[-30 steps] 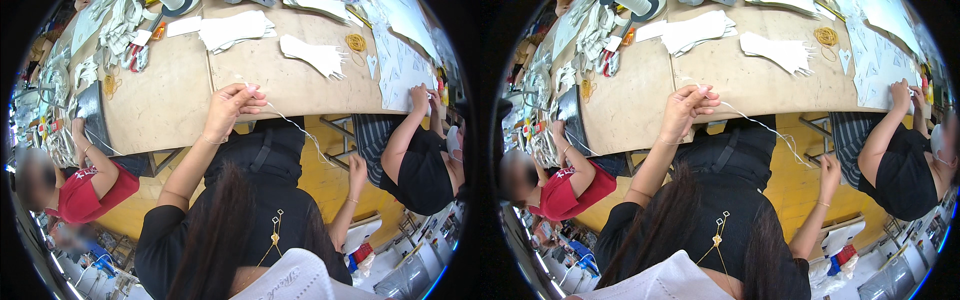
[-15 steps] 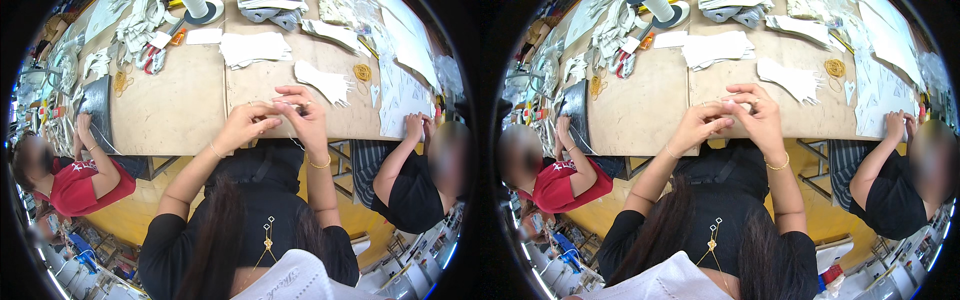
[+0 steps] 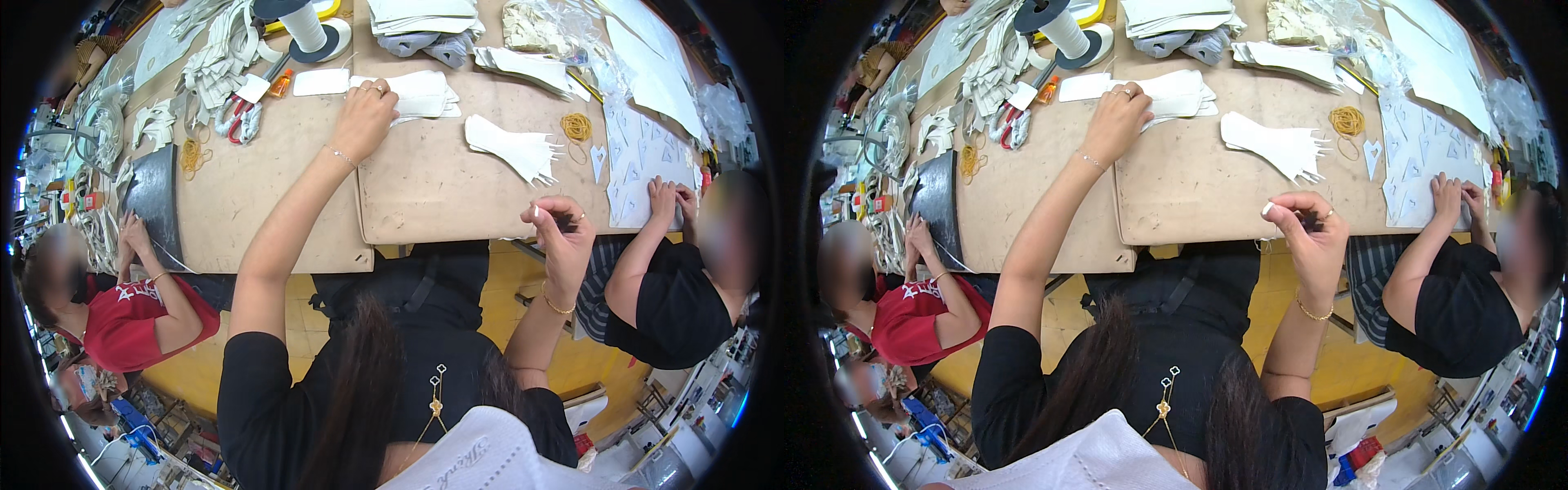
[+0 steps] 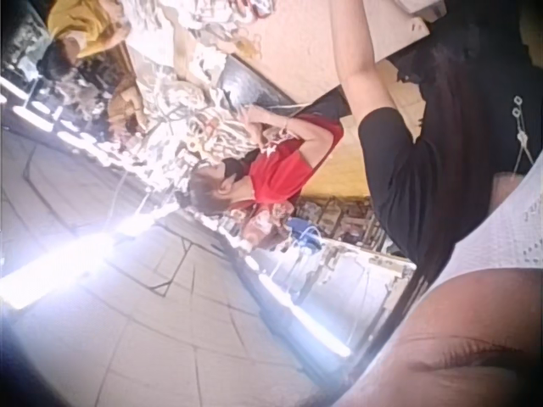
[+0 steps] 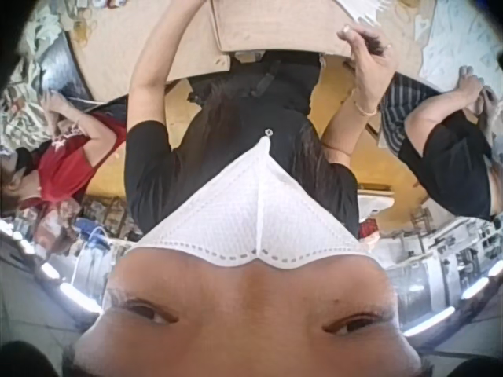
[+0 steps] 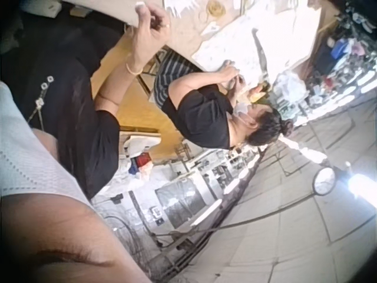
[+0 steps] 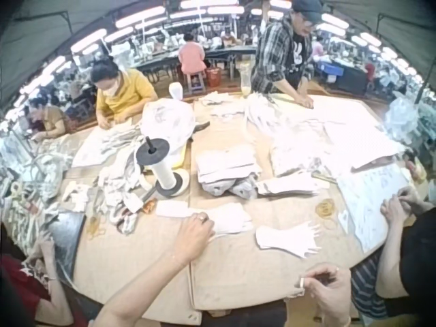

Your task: The person hand-sews white fabric pieces, likely mask components, using a needle and white thread. They repeatedly insert the needle, pull the thread through, and tie off the thread after each piece.

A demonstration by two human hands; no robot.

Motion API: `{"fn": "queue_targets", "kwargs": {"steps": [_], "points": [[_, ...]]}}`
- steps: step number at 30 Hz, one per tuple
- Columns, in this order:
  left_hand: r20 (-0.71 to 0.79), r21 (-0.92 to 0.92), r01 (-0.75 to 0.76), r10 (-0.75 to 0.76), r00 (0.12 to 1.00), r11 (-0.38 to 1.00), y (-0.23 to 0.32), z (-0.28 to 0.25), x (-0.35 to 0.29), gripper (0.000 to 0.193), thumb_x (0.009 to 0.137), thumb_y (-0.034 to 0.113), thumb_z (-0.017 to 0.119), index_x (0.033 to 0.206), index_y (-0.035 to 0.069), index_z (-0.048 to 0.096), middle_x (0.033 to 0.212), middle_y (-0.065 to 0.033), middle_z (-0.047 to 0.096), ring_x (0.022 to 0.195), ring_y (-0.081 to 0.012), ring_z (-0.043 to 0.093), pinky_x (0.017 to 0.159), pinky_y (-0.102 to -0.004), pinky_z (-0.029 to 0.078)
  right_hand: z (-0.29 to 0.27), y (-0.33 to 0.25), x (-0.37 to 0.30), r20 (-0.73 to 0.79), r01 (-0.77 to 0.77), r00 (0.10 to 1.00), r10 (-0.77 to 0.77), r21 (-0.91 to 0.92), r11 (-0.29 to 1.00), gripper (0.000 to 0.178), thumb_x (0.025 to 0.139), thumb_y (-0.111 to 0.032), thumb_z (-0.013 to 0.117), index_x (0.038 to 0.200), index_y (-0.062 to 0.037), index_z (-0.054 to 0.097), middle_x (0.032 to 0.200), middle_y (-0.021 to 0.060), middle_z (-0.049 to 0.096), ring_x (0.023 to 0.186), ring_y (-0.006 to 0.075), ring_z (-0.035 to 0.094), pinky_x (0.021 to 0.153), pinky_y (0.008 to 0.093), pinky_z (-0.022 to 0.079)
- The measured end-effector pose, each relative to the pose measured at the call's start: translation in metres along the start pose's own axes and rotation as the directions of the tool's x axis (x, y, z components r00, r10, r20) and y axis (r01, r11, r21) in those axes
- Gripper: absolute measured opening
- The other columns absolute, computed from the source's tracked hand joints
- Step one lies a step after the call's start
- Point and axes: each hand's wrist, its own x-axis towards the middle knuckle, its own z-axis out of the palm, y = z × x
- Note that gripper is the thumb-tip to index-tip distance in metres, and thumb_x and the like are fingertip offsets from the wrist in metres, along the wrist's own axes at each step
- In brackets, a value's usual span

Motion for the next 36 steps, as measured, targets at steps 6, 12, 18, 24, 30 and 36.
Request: {"fn": "queue_targets", "kwargs": {"steps": [6,12,18,24,30,36], "points": [[0.148,-0.045,0.086,-0.079,0.986,0.995,-0.006,-0.003,0.018,0.025,0.079,0.018,0.078,0.098,0.005,0.066,0.105,-0.0125,0.066,0.105,-0.0327,0.061,0.090,-0.0436,0.046,0.002,0.010,0.003,0.007,-0.068,0.998,0.068,0.007,0.998,0.019,0.093,-0.001,0.069,0.112,0.0038,0.069,0.085,0.0060,0.070,0.074,0.0098,0.069,0.051,0.0156,0.039],[0.271,-0.084,0.159,-0.131,0.954,0.984,-0.011,-0.002,0.034,0.024,0.078,0.018,0.079,0.095,0.006,0.067,0.098,-0.0138,0.070,0.100,-0.0338,0.065,0.087,-0.0435,0.049,-0.008,0.015,0.000,-0.014,-0.078,0.997,0.077,-0.037,0.996,0.019,0.094,-0.002,0.068,0.112,0.0036,0.069,0.086,0.0087,0.071,0.072,0.0108,0.068,0.050,0.0159,0.041],[0.433,-0.254,0.274,-0.144,0.890,0.928,-0.026,-0.003,0.055,0.016,0.080,0.016,0.076,0.088,0.005,0.068,0.088,-0.0163,0.071,0.090,-0.0342,0.067,0.082,-0.0430,0.052,-0.009,0.014,-0.004,0.049,-0.095,0.994,0.098,-0.054,0.994,0.017,0.095,-0.005,0.067,0.110,0.0026,0.070,0.087,0.0079,0.071,0.070,0.0095,0.067,0.050,0.0161,0.040],[0.244,-0.092,0.025,-0.002,0.970,0.995,-0.018,-0.002,0.045,0.013,0.081,0.014,0.073,0.087,0.003,0.068,0.088,-0.0172,0.071,0.090,-0.0360,0.067,0.082,-0.0438,0.052,0.029,0.026,0.039,0.142,-0.187,0.970,0.198,-0.088,0.978,0.013,0.098,-0.010,0.064,0.105,0.0010,0.066,0.098,0.0109,0.074,0.062,0.0082,0.065,0.046,0.0176,0.038],[0.447,-0.128,0.048,0.014,0.895,0.991,-0.007,-0.027,0.038,0.016,0.082,0.019,0.073,0.088,0.004,0.070,0.087,-0.0187,0.072,0.086,-0.0371,0.069,0.078,-0.0468,0.054,0.071,0.075,0.134,0.300,-0.121,0.943,0.143,-0.091,0.988,0.020,0.103,-0.022,0.058,0.108,-0.0037,0.062,0.130,0.0104,0.067,0.055,0.0069,0.059,0.045,0.0192,0.041],[0.459,-0.058,0.010,0.018,0.888,0.998,0.013,-0.073,-0.006,0.013,0.091,0.023,0.064,0.099,0.012,0.067,0.094,-0.0091,0.074,0.095,-0.0248,0.071,0.093,-0.0548,0.041,0.088,0.086,0.175,0.257,-0.283,0.909,0.329,-0.201,0.938,0.025,0.096,-0.033,0.070,0.105,-0.0101,0.067,0.088,-0.0022,0.059,0.047,0.0047,0.049,0.038,0.0187,0.030]]}}
